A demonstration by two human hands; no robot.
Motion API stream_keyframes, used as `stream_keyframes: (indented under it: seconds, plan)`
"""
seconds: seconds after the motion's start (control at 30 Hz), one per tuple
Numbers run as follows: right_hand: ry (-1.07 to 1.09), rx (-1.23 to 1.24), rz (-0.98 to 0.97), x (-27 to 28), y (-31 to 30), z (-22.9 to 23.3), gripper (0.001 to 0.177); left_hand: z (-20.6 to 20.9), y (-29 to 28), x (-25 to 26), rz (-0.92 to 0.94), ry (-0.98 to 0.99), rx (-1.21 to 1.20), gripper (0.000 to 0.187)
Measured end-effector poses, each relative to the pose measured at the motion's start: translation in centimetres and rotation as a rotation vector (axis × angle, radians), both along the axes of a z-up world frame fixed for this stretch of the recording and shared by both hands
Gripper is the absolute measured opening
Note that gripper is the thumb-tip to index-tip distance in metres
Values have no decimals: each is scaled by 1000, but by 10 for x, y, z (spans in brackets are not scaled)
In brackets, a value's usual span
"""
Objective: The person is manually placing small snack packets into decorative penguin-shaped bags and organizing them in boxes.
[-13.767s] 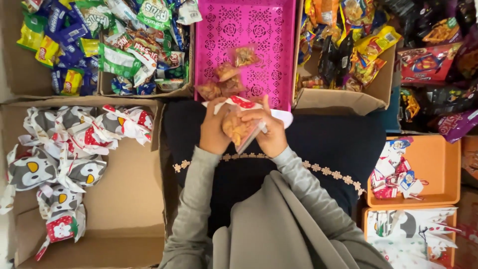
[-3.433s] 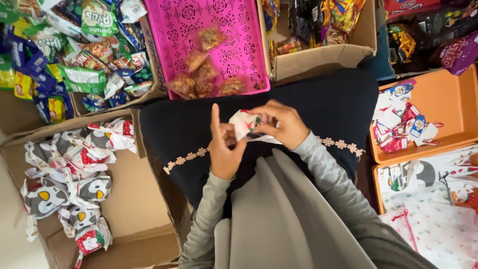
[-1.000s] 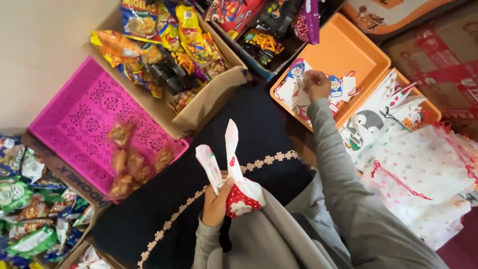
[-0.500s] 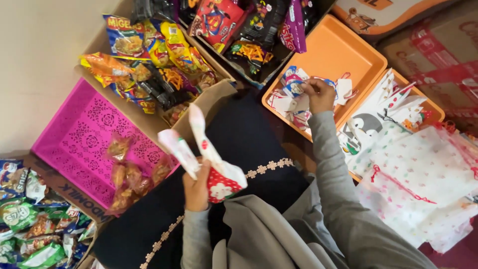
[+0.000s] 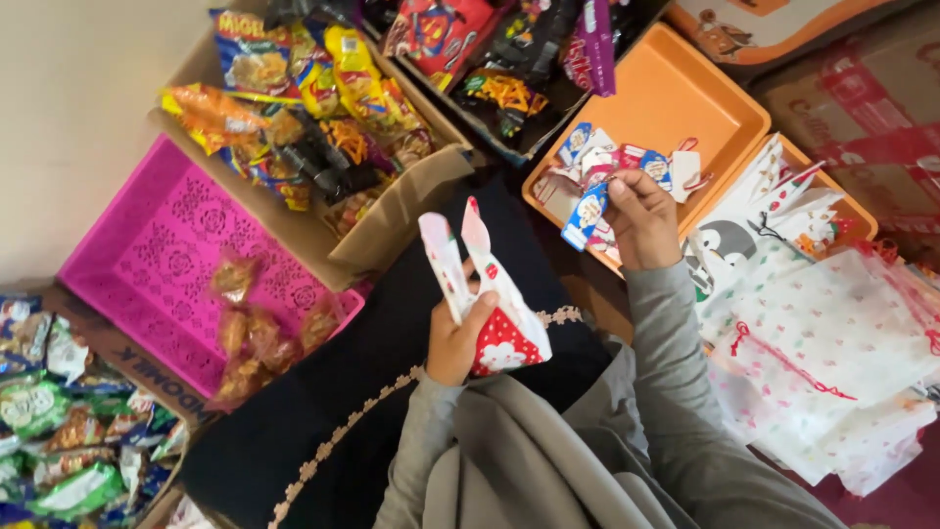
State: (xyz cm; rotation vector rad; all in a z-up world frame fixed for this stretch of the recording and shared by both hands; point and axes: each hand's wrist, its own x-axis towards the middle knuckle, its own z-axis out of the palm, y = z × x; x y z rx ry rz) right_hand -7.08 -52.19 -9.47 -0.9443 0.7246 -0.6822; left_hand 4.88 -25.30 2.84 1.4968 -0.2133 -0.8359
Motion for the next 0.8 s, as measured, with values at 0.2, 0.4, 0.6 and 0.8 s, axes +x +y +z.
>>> stream_keyframes:
  seconds: [0.2, 0.4, 0.6, 0.8]
  plan:
    - [-23, 23, -132, 12, 8, 7, 16, 2, -26, -8, -34, 47, -124, 25]
    - [339, -201, -182, -15, -46, -14, 35, -18, -16, -22, -55, 146, -47, 23]
    - [460, -217, 23, -32, -21, -13, 50, 22, -23, -19, -15, 276, -1, 27]
    - [184, -266, 60, 19, 77, 50, 36, 2, -13, -25, -8, 289, -9, 25]
